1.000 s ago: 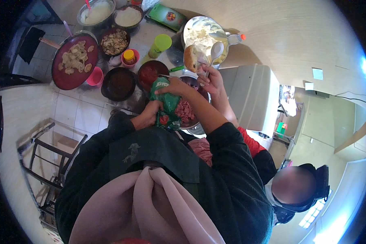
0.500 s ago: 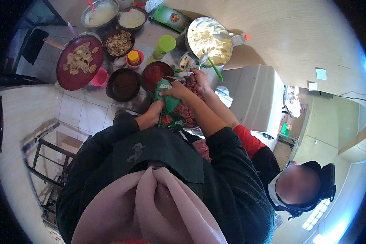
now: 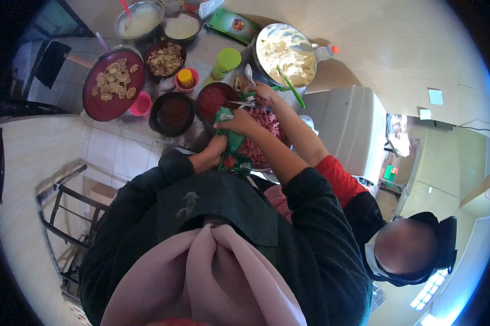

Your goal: Applying cream and tomato sauce to several pizza bases on a preparation table.

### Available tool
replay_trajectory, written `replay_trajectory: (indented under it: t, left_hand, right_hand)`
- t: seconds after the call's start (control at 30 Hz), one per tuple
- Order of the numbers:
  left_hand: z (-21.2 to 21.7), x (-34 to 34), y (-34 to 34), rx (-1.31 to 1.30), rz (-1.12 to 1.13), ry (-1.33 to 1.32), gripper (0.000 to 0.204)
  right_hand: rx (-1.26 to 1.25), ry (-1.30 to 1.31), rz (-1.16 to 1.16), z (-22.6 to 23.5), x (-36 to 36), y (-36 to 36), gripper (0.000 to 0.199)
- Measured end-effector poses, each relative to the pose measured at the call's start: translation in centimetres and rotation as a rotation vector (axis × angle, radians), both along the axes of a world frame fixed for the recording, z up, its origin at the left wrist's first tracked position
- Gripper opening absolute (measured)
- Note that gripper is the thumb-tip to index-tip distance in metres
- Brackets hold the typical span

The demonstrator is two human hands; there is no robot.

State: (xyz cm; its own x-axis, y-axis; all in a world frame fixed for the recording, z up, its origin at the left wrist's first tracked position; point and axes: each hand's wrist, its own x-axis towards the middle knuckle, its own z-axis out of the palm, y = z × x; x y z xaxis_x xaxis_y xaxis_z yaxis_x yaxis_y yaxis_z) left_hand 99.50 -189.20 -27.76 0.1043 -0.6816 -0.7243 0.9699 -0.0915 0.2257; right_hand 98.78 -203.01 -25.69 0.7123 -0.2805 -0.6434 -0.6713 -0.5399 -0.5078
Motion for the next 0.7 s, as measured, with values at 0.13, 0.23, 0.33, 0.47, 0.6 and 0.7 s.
replay_trajectory:
  t: [0.13, 0.23, 0.33, 0.47, 0.6, 0.7]
  left_hand:
    - [-1.2, 0.0, -0.4, -0.007, -0.037, -0.142, 0.027]
    - [-4.1, -0.3, -0.7, 0.024, -0.125, -0.23, 0.027]
    - [-4.7, -0.5, -1.0, 0.03, -0.153, -0.281, 0.027]
    - [-2.9, -0.1, -0.8, -0.052, -0.155, -0.233, 0.03]
    - [-1.4, 0.3, -0.6, -0.037, -0.116, -0.168, 0.028]
    - [-0.6, 0.3, -0.5, -0.035, -0.141, -0.119, 0.027]
  right_hand:
    - [-0.008, -0.057, -0.049, -1.2, -0.4, -0.5, 0.058]
    - [0.043, -0.128, -0.094, -1.8, -1.2, -0.7, 0.049]
    - [0.056, -0.121, -0.148, -2.2, -1.6, -0.8, 0.04]
    - [0.119, -0.187, -0.222, -2.7, -2.1, -0.8, 0.044]
    - [0.086, -0.175, -0.195, -3.1, -1.9, -0.9, 0.048]
    - [-0.05, -0.191, -0.044, -2.8, -1.2, -1.4, 0.053]
